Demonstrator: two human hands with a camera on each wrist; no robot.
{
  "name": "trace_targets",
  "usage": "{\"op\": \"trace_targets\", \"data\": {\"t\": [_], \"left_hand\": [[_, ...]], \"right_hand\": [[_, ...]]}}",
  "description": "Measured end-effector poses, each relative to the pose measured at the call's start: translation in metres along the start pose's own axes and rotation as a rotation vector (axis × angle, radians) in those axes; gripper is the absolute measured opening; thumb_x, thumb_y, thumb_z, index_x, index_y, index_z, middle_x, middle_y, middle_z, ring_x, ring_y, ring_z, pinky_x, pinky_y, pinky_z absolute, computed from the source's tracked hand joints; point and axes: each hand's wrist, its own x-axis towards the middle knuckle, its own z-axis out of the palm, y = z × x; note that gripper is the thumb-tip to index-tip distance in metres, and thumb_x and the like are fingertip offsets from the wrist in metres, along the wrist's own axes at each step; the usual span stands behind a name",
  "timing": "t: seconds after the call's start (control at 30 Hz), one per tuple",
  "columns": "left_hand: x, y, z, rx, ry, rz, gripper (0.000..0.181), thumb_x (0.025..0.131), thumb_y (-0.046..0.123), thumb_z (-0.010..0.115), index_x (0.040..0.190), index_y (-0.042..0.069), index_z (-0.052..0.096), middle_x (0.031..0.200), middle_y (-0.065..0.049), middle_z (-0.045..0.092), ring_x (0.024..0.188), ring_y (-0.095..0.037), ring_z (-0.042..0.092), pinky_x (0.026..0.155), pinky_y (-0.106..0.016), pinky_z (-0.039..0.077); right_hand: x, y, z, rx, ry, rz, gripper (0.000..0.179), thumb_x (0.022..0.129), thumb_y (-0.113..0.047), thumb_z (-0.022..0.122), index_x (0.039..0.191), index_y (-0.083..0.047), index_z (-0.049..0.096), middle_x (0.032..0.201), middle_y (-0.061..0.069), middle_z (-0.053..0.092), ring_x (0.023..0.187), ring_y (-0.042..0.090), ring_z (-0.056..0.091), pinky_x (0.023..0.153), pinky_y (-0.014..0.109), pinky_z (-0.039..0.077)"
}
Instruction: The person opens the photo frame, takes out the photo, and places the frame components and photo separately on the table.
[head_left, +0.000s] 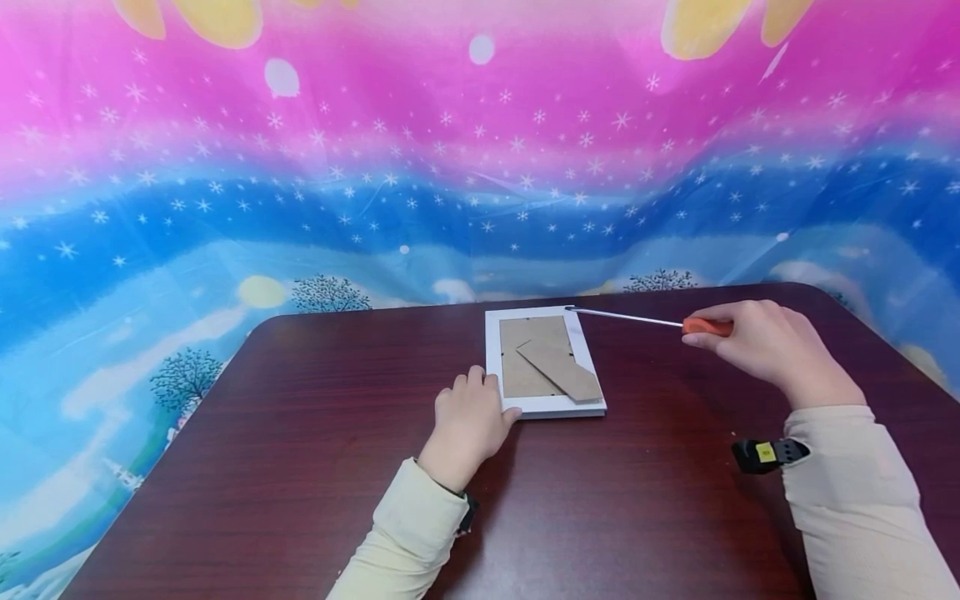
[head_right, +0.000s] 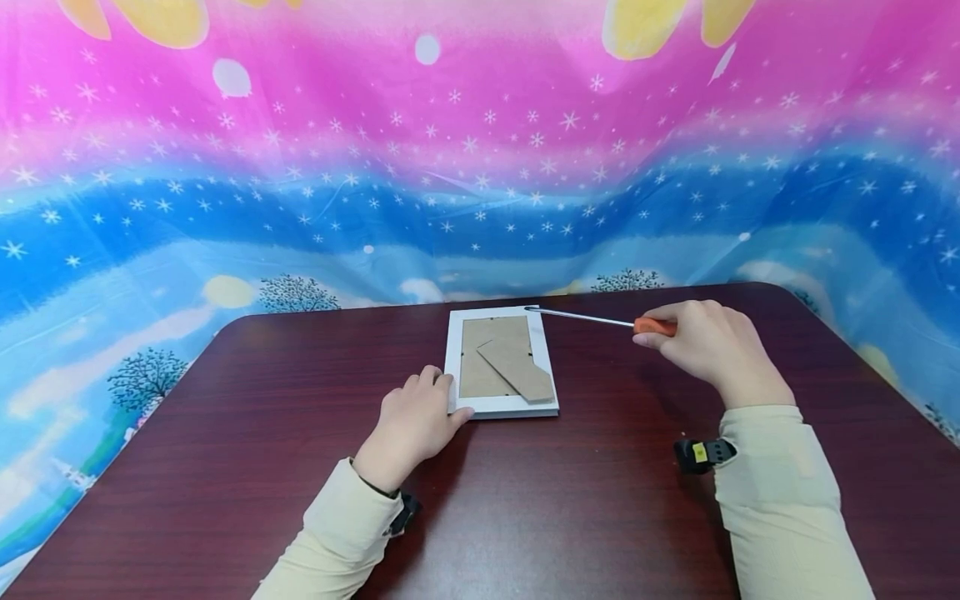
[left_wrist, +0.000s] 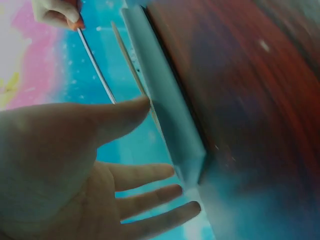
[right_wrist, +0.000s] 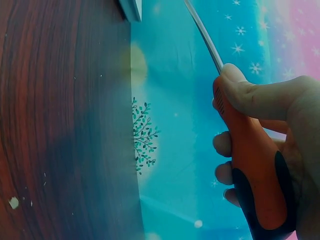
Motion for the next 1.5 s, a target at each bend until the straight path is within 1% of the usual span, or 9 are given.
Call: {"op": "trace_targets", "data": {"t": [0.17, 0.27, 0.33, 0.5, 0.77, 0.9, 1.07, 1.3, 1.5], "left_hand": [[0.005, -0.008, 0.003, 0.001, -0.064, 0.002, 0.067, 0.096, 0.053, 0.058, 0.145, 0.008, 0.049, 0.149, -0.008, 0.045, 0.129, -0.029, 0.049, 0.095, -0.046, 0.046], [0.007, -0.011, 0.004, -0.017, -0.087, 0.015, 0.07, 0.096, 0.053, 0.058, 0.149, 0.009, 0.045, 0.154, -0.006, 0.041, 0.133, -0.028, 0.046, 0.099, -0.047, 0.044], [0.008, -0.013, 0.004, -0.036, -0.099, 0.024, 0.072, 0.095, 0.053, 0.059, 0.15, 0.009, 0.043, 0.155, -0.005, 0.039, 0.134, -0.028, 0.045, 0.101, -0.048, 0.043], [0.01, -0.017, 0.005, -0.075, -0.104, 0.053, 0.074, 0.094, 0.054, 0.061, 0.151, 0.01, 0.042, 0.157, -0.004, 0.037, 0.136, -0.027, 0.044, 0.105, -0.049, 0.04], [0.014, -0.023, 0.008, -0.108, -0.096, 0.084, 0.076, 0.094, 0.055, 0.06, 0.152, 0.011, 0.04, 0.159, -0.003, 0.034, 0.137, -0.028, 0.042, 0.107, -0.051, 0.037], [0.014, -0.025, 0.008, -0.12, -0.087, 0.094, 0.075, 0.093, 0.055, 0.061, 0.151, 0.011, 0.042, 0.158, -0.003, 0.034, 0.137, -0.027, 0.042, 0.107, -0.051, 0.037], [0.015, -0.025, 0.008, -0.108, -0.085, 0.1, 0.075, 0.093, 0.055, 0.061, 0.151, 0.011, 0.043, 0.157, -0.003, 0.036, 0.136, -0.027, 0.043, 0.106, -0.049, 0.039], [0.014, -0.025, 0.005, -0.11, -0.09, 0.099, 0.074, 0.093, 0.055, 0.061, 0.15, 0.011, 0.044, 0.157, -0.003, 0.037, 0.135, -0.027, 0.044, 0.105, -0.049, 0.039], [0.015, -0.025, 0.005, -0.109, -0.093, 0.102, 0.074, 0.093, 0.055, 0.061, 0.15, 0.011, 0.043, 0.157, -0.004, 0.037, 0.135, -0.028, 0.044, 0.106, -0.05, 0.039]], "right_hand": [[0.002, -0.002, 0.001, -0.006, -0.017, -0.015, 0.055, 0.09, -0.058, 0.064, 0.123, -0.014, 0.071, 0.066, -0.004, 0.058, 0.063, 0.02, 0.048, 0.059, 0.038, 0.037], [0.004, -0.004, 0.003, -0.013, -0.014, -0.027, 0.053, 0.091, -0.055, 0.065, 0.122, -0.013, 0.072, 0.064, -0.004, 0.057, 0.062, 0.019, 0.047, 0.059, 0.037, 0.037], [0.005, -0.006, 0.005, -0.018, -0.008, -0.036, 0.05, 0.09, -0.053, 0.067, 0.12, -0.014, 0.073, 0.067, -0.003, 0.06, 0.064, 0.02, 0.049, 0.06, 0.039, 0.039], [0.008, -0.011, 0.01, -0.023, -0.002, -0.064, 0.041, 0.089, -0.047, 0.07, 0.116, -0.015, 0.074, 0.079, 0.0, 0.068, 0.069, 0.021, 0.055, 0.064, 0.044, 0.044], [0.01, -0.021, 0.018, -0.034, 0.017, -0.114, 0.031, 0.087, -0.038, 0.074, 0.109, -0.017, 0.077, 0.074, -0.004, 0.066, 0.066, 0.018, 0.055, 0.063, 0.045, 0.045], [0.011, -0.027, 0.021, -0.037, 0.013, -0.129, 0.032, 0.087, -0.037, 0.076, 0.11, -0.015, 0.077, 0.072, -0.004, 0.065, 0.064, 0.017, 0.053, 0.061, 0.042, 0.044], [0.012, -0.036, 0.025, -0.038, 0.012, -0.152, 0.032, 0.086, -0.036, 0.077, 0.11, -0.016, 0.077, 0.074, -0.004, 0.067, 0.064, 0.017, 0.055, 0.06, 0.043, 0.046], [0.013, -0.044, 0.029, -0.03, 0.014, -0.175, 0.03, 0.085, -0.036, 0.078, 0.108, -0.016, 0.078, 0.073, -0.005, 0.066, 0.067, 0.018, 0.058, 0.062, 0.044, 0.048], [0.014, -0.05, 0.033, -0.028, 0.014, -0.196, 0.03, 0.085, -0.035, 0.078, 0.107, -0.015, 0.078, 0.076, -0.004, 0.068, 0.068, 0.017, 0.059, 0.062, 0.043, 0.048]]}}
